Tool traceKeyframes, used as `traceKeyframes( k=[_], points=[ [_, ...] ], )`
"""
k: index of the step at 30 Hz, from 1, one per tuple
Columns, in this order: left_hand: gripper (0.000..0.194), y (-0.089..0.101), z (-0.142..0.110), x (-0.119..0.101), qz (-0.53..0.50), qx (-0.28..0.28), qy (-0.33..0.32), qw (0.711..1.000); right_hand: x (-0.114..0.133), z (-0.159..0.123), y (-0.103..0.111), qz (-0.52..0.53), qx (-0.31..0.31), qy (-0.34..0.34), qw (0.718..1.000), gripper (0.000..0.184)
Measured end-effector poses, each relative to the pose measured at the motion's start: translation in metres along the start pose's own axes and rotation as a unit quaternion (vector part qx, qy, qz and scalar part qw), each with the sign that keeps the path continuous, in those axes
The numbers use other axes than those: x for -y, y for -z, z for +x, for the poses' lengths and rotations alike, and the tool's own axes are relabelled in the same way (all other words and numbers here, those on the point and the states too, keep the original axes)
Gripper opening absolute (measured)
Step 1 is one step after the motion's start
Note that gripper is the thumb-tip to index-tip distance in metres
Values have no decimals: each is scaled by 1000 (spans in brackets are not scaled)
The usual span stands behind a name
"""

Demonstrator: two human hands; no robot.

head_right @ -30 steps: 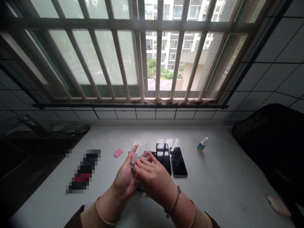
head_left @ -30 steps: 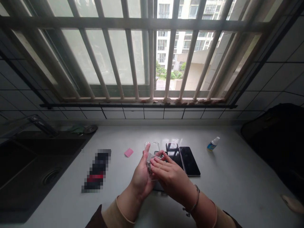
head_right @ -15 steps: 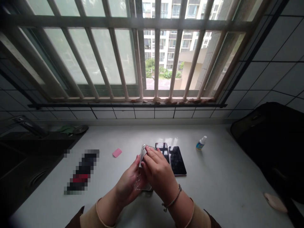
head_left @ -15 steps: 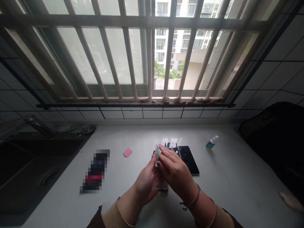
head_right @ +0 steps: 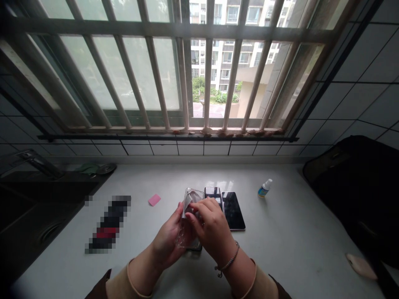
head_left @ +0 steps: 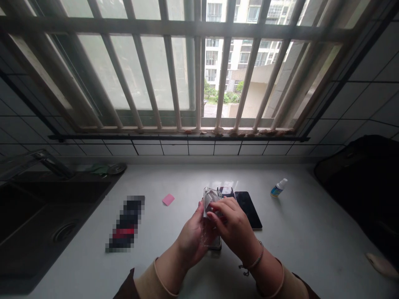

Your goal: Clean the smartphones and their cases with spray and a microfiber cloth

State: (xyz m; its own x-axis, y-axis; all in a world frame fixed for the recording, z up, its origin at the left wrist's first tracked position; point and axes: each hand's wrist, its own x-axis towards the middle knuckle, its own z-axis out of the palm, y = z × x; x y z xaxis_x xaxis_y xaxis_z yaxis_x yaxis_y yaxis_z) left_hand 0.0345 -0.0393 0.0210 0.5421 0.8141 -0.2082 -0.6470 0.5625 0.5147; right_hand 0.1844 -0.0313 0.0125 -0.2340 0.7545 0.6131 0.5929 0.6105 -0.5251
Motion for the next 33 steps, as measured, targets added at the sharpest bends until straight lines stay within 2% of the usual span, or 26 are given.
traceKeyframes(
  k=[4,12,18,20,25,29,33],
  points=[
    [54,4,2,2,3,9,-4,1000,0,0,-2,-4,-2,7,1000,10],
    [54,0,-1,-4,11,-14,-4,1000,-2,1,6,-11,-15,24,1000,17],
    [48,2,0,-6,-68,-22,-1,997,-1,5,19,-54,62,84,993,14],
    [47,3,0,-5,-88,-21,4,996,1,5,19,-44,54,77,995,12],
    [48,-2,-3,-6,-59,-28,-11,998,3,1,13,-29,-22,34,999,18],
    [49,-4,-3,-6,-40,-41,-4,998,1,-1,10,-54,2,24,998,16],
    [48,1,-1,-7,-54,-37,-32,997,0,0,12,-55,18,12,998,27]
  ],
)
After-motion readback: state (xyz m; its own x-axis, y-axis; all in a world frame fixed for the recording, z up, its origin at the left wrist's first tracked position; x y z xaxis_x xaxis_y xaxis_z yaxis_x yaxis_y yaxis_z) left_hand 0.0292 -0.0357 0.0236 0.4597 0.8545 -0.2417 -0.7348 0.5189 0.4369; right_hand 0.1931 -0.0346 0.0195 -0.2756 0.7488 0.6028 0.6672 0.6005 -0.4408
